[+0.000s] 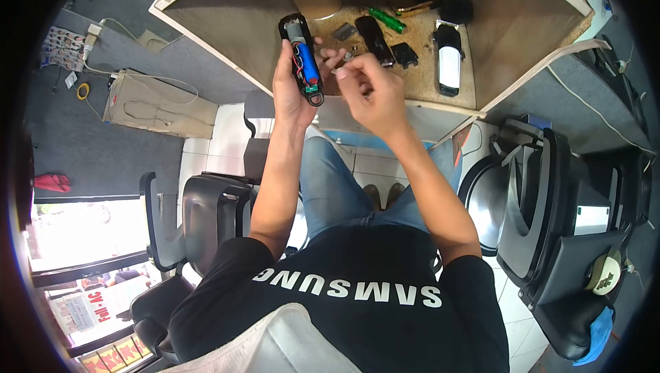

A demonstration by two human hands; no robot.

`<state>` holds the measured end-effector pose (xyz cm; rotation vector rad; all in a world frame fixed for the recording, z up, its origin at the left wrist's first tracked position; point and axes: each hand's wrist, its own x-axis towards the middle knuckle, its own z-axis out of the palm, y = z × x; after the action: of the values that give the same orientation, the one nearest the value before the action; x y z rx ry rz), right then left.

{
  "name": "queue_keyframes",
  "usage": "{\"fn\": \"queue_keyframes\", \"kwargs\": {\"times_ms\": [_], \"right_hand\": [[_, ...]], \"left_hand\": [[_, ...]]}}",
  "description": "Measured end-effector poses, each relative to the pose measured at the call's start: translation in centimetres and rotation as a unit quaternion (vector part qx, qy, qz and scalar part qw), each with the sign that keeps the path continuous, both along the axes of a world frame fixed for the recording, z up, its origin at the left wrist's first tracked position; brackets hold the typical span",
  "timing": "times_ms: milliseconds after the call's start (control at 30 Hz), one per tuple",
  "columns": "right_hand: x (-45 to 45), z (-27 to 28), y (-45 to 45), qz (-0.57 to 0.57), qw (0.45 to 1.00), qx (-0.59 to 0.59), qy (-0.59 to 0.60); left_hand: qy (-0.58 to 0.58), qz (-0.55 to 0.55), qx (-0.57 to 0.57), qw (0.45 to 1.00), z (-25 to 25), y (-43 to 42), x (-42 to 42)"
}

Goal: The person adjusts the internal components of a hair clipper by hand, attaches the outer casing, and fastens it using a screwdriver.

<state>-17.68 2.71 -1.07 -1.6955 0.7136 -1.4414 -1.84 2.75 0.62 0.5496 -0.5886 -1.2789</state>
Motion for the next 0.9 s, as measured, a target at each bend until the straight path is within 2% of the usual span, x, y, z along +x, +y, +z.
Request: {"fn": "queue_keyframes", "kwargs": {"times_ms": [67, 100, 233, 400, 500, 700, 900], "right_hand": [[-0.3, -0.5, 2.4, 0.04, 0.986, 0.142, -0.071], [-0.7, -0.3, 3.9, 0.078, 0.979, 0.178, -0.065], [-1.3, -0.4, 9.4, 0.16, 0.95, 0.244, -0.108], [-1.0, 1.3, 11.6, 0.126, 0.946, 0.244, -0.173], [-1.2, 1.6, 11.6, 0.12, 0.951, 0.226, -0.175], [-1.2, 1.4, 11.6, 0.14, 0.95, 0.199, -0.195], [-1.3, 1.1, 11.8, 0.137, 0.953, 0.187, -0.194]], "left_hand": [[-0.002, -0.001, -0.01, 1.0, 0.6, 1.4, -0.6], [-0.01, -0.005, -0.014, 1.0, 0.6, 2.3, -0.8], [-0.046, -0.017, 0.009, 0.999, 0.0, 4.4, -1.9], [-0.097, -0.029, 0.045, 0.994, 1.2, 6.7, -3.8], [-0.076, -0.058, 0.038, 0.995, 2.0, 7.4, -4.2], [-0.089, -0.039, -0.028, 0.995, 2.5, 7.7, -4.1], [-0.139, 0.012, -0.04, 0.989, 3.1, 8.1, -4.6]]}}
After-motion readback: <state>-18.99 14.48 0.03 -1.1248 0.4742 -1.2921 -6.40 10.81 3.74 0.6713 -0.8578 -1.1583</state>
